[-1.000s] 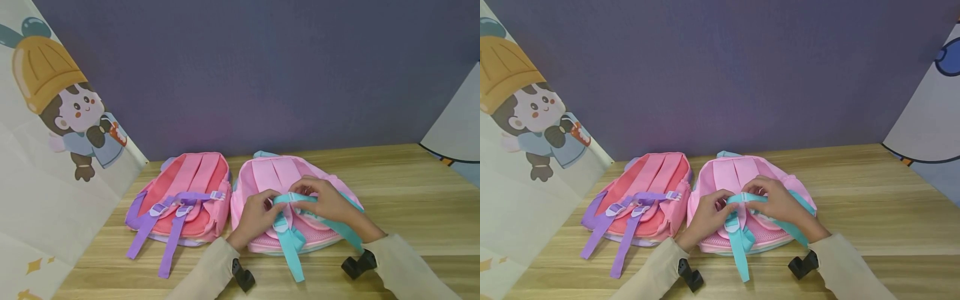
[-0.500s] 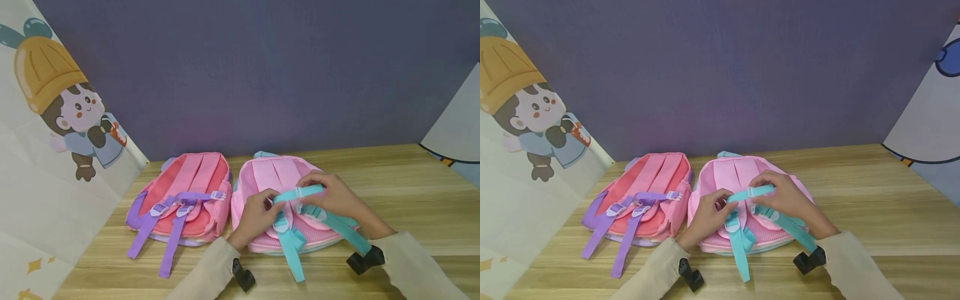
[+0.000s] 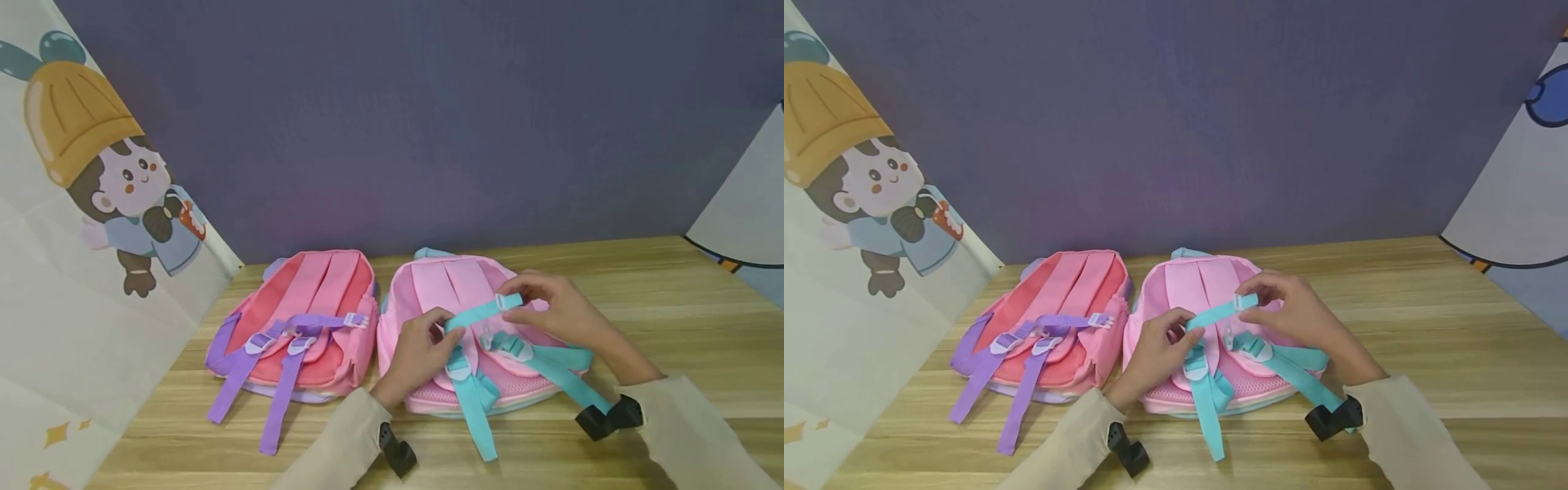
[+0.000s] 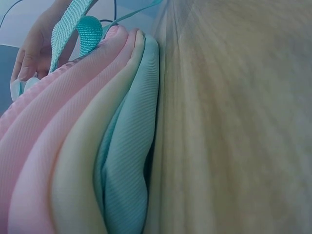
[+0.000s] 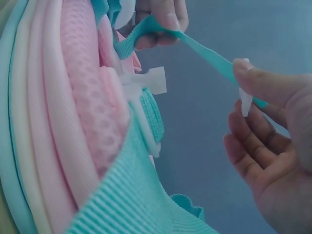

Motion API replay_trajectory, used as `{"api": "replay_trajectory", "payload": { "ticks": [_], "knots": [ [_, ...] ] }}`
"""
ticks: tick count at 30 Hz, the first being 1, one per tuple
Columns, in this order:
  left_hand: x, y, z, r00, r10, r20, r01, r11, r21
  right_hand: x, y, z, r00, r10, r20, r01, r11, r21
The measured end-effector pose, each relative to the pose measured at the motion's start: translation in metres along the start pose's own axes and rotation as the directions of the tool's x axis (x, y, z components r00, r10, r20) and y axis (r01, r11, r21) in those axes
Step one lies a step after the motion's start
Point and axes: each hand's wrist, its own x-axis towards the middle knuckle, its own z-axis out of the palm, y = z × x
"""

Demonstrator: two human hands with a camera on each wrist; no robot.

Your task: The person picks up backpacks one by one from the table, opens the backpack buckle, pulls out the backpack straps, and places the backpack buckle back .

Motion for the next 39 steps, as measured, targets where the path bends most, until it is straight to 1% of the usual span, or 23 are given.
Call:
{"api": "replay_trajectory", "payload": {
  "ticks": [3,5,8,12,15,18,22,24,25,26,28,30,31,33,35,37,39],
  "knots": [
    [0.000,0.000,0.000,1.000,-0.006,-0.001,0.006,1.000,-0.003,0.000,0.002,-0.003,1.000,-0.031,-0.002,0.031,0.999,0.009],
    [0.000,0.000,0.001,1.000,-0.005,0.001,0.005,1.000,-0.002,0.000,0.002,-0.006,0.999,-0.036,-0.009,0.036,0.999,0.010],
    [-0.001,0.000,0.001,1.000,-0.004,0.011,0.004,1.000,0.004,-0.001,0.002,-0.010,1.000,0.004,-0.024,-0.003,1.000,0.024],
    [-0.002,0.000,0.000,1.000,-0.005,0.025,0.004,1.000,0.019,-0.002,0.003,-0.016,0.995,0.090,-0.041,-0.088,0.996,0.034],
    [-0.002,0.000,0.000,0.999,0.000,0.033,-0.001,1.000,0.024,-0.001,0.004,-0.021,0.992,0.114,-0.055,-0.113,0.993,0.030],
    [-0.001,-0.001,-0.001,0.999,0.003,0.032,-0.003,1.000,0.018,0.000,0.006,-0.026,0.991,0.117,-0.060,-0.116,0.993,0.032],
    [0.000,-0.002,-0.001,1.000,0.007,-0.006,-0.007,1.000,0.000,0.000,0.008,-0.031,0.988,0.138,-0.069,-0.137,0.990,0.024],
    [0.001,-0.002,-0.002,0.999,0.008,-0.047,-0.007,1.000,0.028,-0.001,0.008,-0.033,0.983,0.164,-0.081,-0.164,0.986,0.013],
    [0.001,-0.002,-0.003,0.997,0.008,-0.074,-0.003,0.998,0.060,-0.002,0.008,-0.033,0.981,0.179,-0.080,-0.179,0.984,0.005],
    [0.001,-0.002,-0.004,0.995,0.000,-0.102,0.010,0.995,0.100,-0.004,0.008,-0.033,0.978,0.194,-0.078,-0.195,0.981,0.002],
    [0.000,-0.001,-0.007,0.989,-0.035,-0.146,0.062,0.980,0.190,-0.008,0.010,-0.033,0.974,0.216,-0.072,-0.217,0.976,-0.010],
    [-0.001,0.001,-0.010,0.981,-0.089,-0.173,0.135,0.951,0.278,-0.013,0.014,-0.034,0.971,0.229,-0.072,-0.231,0.972,-0.030],
    [-0.001,0.001,-0.012,0.977,-0.121,-0.176,0.171,0.937,0.306,-0.016,0.016,-0.035,0.971,0.227,-0.079,-0.231,0.972,-0.040],
    [-0.002,0.003,-0.015,0.969,-0.185,-0.162,0.230,0.916,0.328,-0.023,0.023,-0.038,0.971,0.217,-0.100,-0.223,0.973,-0.055],
    [-0.001,0.003,-0.016,0.964,-0.223,-0.146,0.260,0.911,0.319,-0.029,0.029,-0.042,0.972,0.207,-0.113,-0.214,0.975,-0.057],
    [0.001,0.002,-0.015,0.963,-0.236,-0.129,0.264,0.922,0.284,-0.034,0.034,-0.044,0.975,0.190,-0.114,-0.196,0.979,-0.047],
    [0.002,0.000,-0.014,0.969,-0.220,-0.115,0.243,0.936,0.254,-0.038,0.038,-0.046,0.979,0.175,-0.106,-0.180,0.983,-0.032]
  ]
}}
